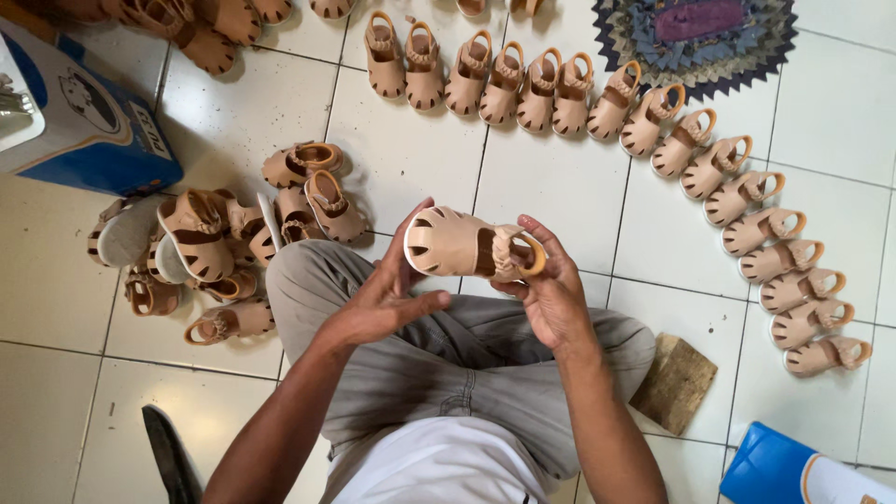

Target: The person sits on the floor among many children's sandals, applies glue from a small cup to the sole of a sandal, presses the upper onto the sole, and places the finished sandal in a row with the others, repeating the process.

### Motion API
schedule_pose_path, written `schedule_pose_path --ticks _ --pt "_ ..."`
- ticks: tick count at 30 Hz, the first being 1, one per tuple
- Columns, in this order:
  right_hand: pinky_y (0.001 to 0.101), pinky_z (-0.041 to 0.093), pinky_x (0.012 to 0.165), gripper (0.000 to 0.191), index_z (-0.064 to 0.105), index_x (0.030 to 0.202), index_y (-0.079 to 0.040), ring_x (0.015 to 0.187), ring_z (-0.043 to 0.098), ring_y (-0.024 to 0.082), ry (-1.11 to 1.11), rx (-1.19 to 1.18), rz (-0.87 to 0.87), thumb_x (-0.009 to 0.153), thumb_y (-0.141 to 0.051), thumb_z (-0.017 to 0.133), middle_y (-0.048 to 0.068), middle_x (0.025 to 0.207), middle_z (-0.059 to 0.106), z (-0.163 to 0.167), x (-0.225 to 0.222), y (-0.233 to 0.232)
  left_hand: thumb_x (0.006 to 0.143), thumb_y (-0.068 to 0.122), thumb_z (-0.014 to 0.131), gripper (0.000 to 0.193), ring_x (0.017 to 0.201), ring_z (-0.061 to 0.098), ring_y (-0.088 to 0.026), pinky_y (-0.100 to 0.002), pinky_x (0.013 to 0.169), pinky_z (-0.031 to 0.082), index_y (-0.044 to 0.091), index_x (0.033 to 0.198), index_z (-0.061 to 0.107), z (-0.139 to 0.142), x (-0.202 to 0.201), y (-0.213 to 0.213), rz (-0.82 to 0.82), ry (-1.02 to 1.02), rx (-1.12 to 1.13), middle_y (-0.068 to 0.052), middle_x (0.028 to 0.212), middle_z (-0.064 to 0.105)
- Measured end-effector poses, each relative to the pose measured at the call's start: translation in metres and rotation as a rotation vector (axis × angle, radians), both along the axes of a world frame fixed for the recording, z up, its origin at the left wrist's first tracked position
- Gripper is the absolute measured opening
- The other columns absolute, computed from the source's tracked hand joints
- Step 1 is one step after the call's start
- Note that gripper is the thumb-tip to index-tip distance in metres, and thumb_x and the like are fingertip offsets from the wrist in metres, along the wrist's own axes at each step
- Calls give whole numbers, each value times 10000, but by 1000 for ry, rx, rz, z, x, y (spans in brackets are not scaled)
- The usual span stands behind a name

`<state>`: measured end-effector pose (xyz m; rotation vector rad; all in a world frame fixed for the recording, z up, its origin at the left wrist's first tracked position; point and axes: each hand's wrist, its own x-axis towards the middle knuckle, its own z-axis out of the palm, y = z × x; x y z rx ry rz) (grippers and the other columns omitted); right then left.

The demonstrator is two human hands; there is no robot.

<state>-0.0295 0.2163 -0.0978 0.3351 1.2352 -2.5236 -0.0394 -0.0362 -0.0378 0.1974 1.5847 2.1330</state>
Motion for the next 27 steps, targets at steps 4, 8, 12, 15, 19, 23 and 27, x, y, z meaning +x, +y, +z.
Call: schedule_pose_path --ticks 4,8,12,15,19,23,27 --pt "438 625 857 639 337 1527 -26 1156 683 299 50 172 -24 943 -65 594 204 1426 540 -19 3 -2 874 152 779 937 1541 352 -334 -502 1259 350 112 1623 217 -20 -9 14 60 27 42 -190 1636 376" --pt "548 489 1038 962 257 1526 -19 1305 531 403 323 1491 91 813 -296 841 276 1433 487 -40 4 8 847 280 765 965 1440 446 -333 -498 1182 389 131 1633 226 -37 -31 20 231 -239 11 -204 1537 443" --pt "579 391 1076 1253 162 1594 -62 1415 356 514 253 1596 392 660 -380 935 342 1574 306 -56 7 5 850 473 697 968 1308 581 -367 -524 1053 504 97 1590 199 -42 -46 14 292 -408 121 -228 1454 482" --pt "552 420 1133 1183 145 1632 -82 1426 405 471 217 1487 311 726 -349 855 242 1598 349 -60 -9 -1 858 517 701 977 1320 563 -325 -493 1051 543 64 1581 225 -38 -50 5 260 -343 8 -216 1477 462" --pt "589 334 1163 899 409 1507 -159 1477 301 466 291 1644 310 766 -493 793 200 1649 250 -58 -36 -8 808 534 724 1024 1304 568 -304 -468 1027 567 58 1554 209 -27 -57 -4 215 -297 -119 -225 1443 497" --pt "687 177 1162 632 707 1294 -163 1516 141 488 533 1856 374 912 -660 618 212 1682 172 -55 -52 -9 833 579 695 990 1244 635 -329 -468 1002 596 -28 1498 283 -18 -71 -7 281 -348 -131 -215 1385 524" --pt "676 93 1196 640 785 1152 -170 1532 116 465 579 1876 449 936 -704 506 152 1696 170 -55 -59 -8 831 592 706 937 1123 692 -322 -451 900 643 -73 1406 383 -15 -80 -3 301 -356 -52 -223 1259 587"
